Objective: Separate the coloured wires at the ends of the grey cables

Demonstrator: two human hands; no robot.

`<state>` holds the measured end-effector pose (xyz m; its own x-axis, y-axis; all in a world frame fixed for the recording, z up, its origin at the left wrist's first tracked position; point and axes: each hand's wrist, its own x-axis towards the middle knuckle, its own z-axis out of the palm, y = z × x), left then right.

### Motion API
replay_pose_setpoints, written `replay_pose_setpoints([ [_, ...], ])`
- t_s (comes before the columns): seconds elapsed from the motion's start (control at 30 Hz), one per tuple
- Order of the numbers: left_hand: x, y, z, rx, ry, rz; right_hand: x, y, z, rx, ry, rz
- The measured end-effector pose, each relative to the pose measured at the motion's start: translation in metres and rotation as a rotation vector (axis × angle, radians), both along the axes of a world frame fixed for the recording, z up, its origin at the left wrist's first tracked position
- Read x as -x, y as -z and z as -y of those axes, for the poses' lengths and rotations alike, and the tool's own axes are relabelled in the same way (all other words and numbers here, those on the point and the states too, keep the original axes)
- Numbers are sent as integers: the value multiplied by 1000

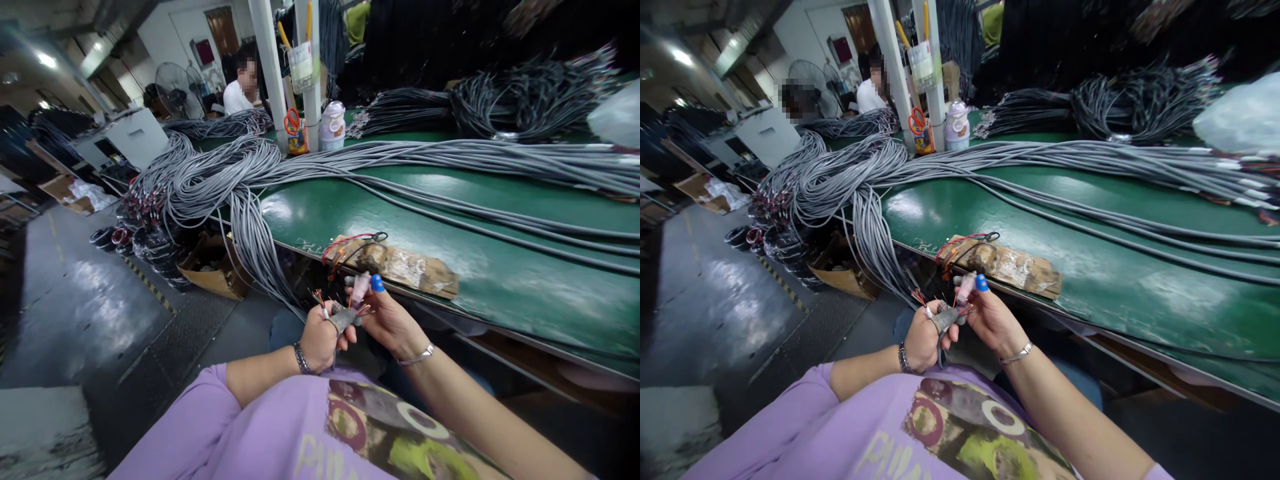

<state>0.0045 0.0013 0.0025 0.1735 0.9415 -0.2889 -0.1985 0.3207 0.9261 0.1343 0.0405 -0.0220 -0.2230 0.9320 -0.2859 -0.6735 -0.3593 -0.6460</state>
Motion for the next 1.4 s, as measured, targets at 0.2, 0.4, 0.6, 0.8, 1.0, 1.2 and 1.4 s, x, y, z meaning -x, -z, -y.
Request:
replay_pose_setpoints([
  [0.2, 12, 12, 9, -54, 22, -36, -11, -3, 14, -12, -224, -9],
  [0.4, 19, 16, 10, -105, 103, -141, -17, -11, 31, -148, -259, 309],
  [0.6, 17, 10, 6, -12, 387, -196, -12, -20, 34, -308, -276, 493],
  [0.8, 20, 12, 4, -29, 240, -142, -21, -3, 32, -176, -168, 329],
  [1.0, 19, 0, -4, -12, 189, -87, -23, 1, 12, -15, -161, 88],
  [1.2, 12, -11, -15, -16, 247, -47, -9, -11, 7, -210, 22, 396],
  [1.4, 6, -11, -21, 11, 270, -59, -4, -6, 3, -165, 4, 243],
])
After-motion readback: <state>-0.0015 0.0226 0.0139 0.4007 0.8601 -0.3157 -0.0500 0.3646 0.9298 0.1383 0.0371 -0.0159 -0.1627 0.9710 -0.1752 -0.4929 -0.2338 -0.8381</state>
